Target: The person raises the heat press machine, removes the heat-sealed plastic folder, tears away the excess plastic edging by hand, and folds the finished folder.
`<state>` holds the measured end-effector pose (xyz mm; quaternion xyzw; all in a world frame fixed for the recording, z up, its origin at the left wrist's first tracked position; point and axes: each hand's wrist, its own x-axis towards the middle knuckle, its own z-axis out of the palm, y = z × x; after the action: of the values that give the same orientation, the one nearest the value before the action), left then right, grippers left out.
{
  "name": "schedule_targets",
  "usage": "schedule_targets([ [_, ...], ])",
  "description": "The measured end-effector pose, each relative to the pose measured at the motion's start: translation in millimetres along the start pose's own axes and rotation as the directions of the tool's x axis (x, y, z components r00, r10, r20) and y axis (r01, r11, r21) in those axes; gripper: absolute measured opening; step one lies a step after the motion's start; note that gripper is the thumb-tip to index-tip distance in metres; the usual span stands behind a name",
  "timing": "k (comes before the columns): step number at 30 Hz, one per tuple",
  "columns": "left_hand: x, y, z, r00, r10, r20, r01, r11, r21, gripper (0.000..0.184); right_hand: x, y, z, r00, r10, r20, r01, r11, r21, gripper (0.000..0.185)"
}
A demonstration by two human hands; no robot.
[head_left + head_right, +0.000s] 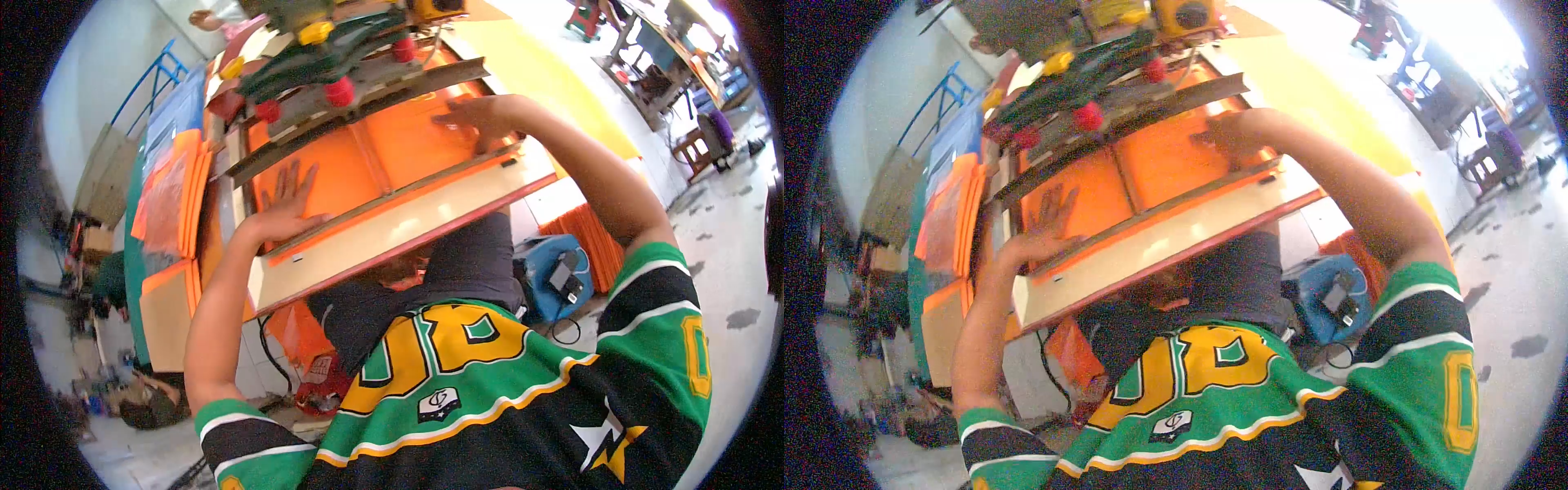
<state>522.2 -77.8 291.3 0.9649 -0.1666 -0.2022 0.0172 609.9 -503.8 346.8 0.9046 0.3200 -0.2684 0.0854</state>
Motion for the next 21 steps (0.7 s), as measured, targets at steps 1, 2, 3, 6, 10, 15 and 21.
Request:
schedule_targets([
  [1,-1.2,5.0,-2.1,1.0,-0.014,0.028,0.014,1.0,0.013,0.117,-2.6,0.3,0.8,0.995,-0.069,-0.074,0.068,0.998,-0.005,0.118],
  [2,-2.1,9.5,-4.3,0.998,-0.027,0.055,0.026,0.999,0.026,0.116,-3.2,2.2,-2.7,0.999,-0.054,-0.005,0.054,0.996,0.073,0.115],
  [3,-3.3,11.9,-4.9,0.998,-0.035,0.043,0.034,0.999,0.035,0.112,-5.1,-0.7,-2.7,0.999,-0.03,-0.019,0.031,0.998,0.063,0.112],
  [6,-0.1,7.9,-3.2,1.0,-0.003,0.004,0.003,0.997,-0.074,0.103,-6.7,-2.7,-8.3,1.0,-0.015,-0.01,0.016,0.996,0.087,0.103],
  [10,19.2,6.4,-9.2,0.991,-0.136,-0.02,0.132,0.984,-0.119,0.09,12.5,-16.2,-7.8,0.996,0.061,-0.065,-0.055,0.995,0.079,0.083],
  [15,88.2,-22.3,-3.1,0.972,-0.136,-0.193,0.113,0.985,-0.128,0.084,90.6,-4.4,13.1,0.937,-0.219,-0.271,0.173,0.968,-0.182,0.055],
  [21,165.9,-74.5,12.4,0.817,-0.091,-0.569,-0.084,0.958,-0.274,0.063,155.9,-4.0,11.2,0.679,-0.23,-0.697,0.153,0.973,-0.173,0.058],
])
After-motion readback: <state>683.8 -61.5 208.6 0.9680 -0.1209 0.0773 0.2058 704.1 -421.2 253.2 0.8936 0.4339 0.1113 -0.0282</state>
